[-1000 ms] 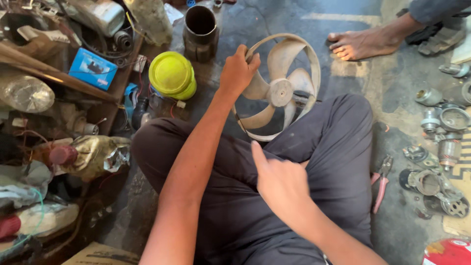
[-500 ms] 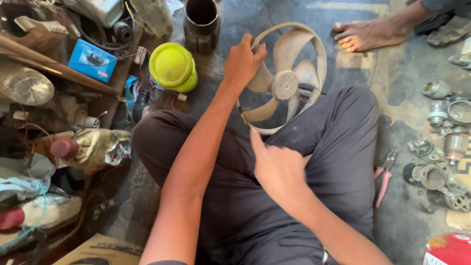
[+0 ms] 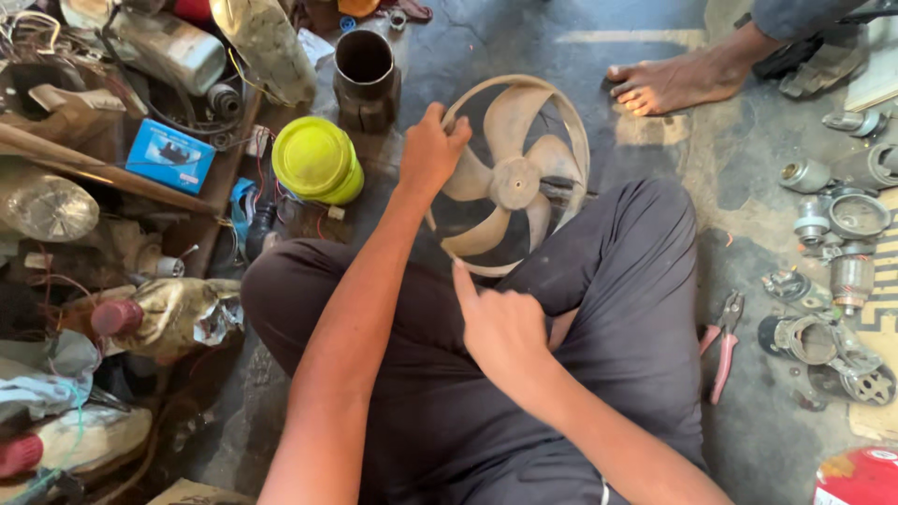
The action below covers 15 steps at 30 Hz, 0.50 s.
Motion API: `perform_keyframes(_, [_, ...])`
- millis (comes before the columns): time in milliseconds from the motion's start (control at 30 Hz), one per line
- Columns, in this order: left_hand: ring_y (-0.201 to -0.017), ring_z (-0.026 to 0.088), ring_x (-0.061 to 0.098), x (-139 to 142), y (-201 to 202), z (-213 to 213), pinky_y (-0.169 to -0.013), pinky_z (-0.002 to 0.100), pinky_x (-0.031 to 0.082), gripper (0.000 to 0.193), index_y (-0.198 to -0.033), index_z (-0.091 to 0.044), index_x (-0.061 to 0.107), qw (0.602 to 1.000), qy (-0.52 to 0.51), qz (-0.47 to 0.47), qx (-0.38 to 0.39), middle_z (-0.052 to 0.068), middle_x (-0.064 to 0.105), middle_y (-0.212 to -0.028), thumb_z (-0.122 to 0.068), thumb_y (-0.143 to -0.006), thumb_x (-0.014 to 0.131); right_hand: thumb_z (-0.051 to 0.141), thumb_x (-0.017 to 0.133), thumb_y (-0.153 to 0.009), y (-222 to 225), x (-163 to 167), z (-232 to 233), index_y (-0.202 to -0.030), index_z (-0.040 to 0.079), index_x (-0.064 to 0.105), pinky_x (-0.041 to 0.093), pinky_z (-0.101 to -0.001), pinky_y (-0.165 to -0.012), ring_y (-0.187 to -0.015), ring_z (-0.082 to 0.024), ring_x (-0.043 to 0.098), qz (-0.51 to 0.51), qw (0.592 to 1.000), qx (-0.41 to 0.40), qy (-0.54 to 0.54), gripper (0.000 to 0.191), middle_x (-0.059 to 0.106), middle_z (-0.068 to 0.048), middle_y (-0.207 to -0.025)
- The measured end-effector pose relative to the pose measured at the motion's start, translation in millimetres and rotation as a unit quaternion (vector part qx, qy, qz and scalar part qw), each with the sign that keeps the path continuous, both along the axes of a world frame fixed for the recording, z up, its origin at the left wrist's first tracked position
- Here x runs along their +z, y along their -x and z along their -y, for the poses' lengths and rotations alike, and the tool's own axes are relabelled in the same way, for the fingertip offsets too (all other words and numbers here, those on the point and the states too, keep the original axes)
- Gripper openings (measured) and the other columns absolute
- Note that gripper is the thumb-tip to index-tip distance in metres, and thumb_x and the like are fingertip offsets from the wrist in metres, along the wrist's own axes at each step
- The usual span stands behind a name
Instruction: The person sits on the floor and uses a metal file to smooth the edges of a plastic fan blade. They rotate the blade to work on different sections of the rim and blade surfaces.
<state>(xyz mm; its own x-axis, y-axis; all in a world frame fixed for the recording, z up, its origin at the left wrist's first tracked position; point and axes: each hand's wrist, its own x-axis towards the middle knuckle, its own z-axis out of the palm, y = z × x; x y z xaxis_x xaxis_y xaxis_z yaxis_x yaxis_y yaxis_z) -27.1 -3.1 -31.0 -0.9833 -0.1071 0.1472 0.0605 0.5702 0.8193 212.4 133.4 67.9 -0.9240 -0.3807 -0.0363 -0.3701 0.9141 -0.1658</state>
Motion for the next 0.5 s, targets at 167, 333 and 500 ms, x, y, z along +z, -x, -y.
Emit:
perform_keyframes(167, [-0.093, 0.047, 0.068, -2, -2, 0, -0.076, 0.054, 0.053, 0.038, -0.102, -0.004, 0.061, 1.0, 0.002, 0.001, -0.005, 0.023, 0.075, -0.091, -0.041, -0.093, 0.068, 0.011, 0.063, -0.078, -1, 11, 0, -0.142, 0.007, 0.058, 0.054, -0.0462, -0.048, -0.048, -0.03, 0.068, 0.028, 0.999, 0.014, 0.004, 0.064, 0.068, -0.012, -0.058])
perform_keyframes(333, [-0.091, 0.046, 0.07, -3, 0, -2, -0.078, 0.052, 0.054, 0.038, -0.105, -0.005, 0.063, 1.0, 0.008, 0.016, 0.007, 0.023, 0.075, -0.09, -0.04, -0.09, 0.068, 0.009, 0.063, -0.075, 11, 23, 8, -0.144, 0.003, 0.057, 0.054, -0.0458, -0.046, -0.049, -0.03, 0.069, 0.025, 1.0, 0.004, -0.003, 0.069, 0.069, -0.013, -0.059])
perform_keyframes(500, [-0.093, 0.045, 0.07, -3, 6, 0, -0.078, 0.052, 0.055, 0.039, -0.107, -0.007, 0.064, 1.0, 0.003, 0.022, 0.009, 0.024, 0.074, -0.092, -0.042, -0.089, 0.069, 0.015, 0.063, -0.081, 3, 23, 4, -0.144, 0.015, 0.058, 0.046, -0.0667, -0.071, -0.052, -0.029, 0.07, 0.06, 0.996, -0.005, -0.064, 0.063, 0.07, -0.009, -0.06])
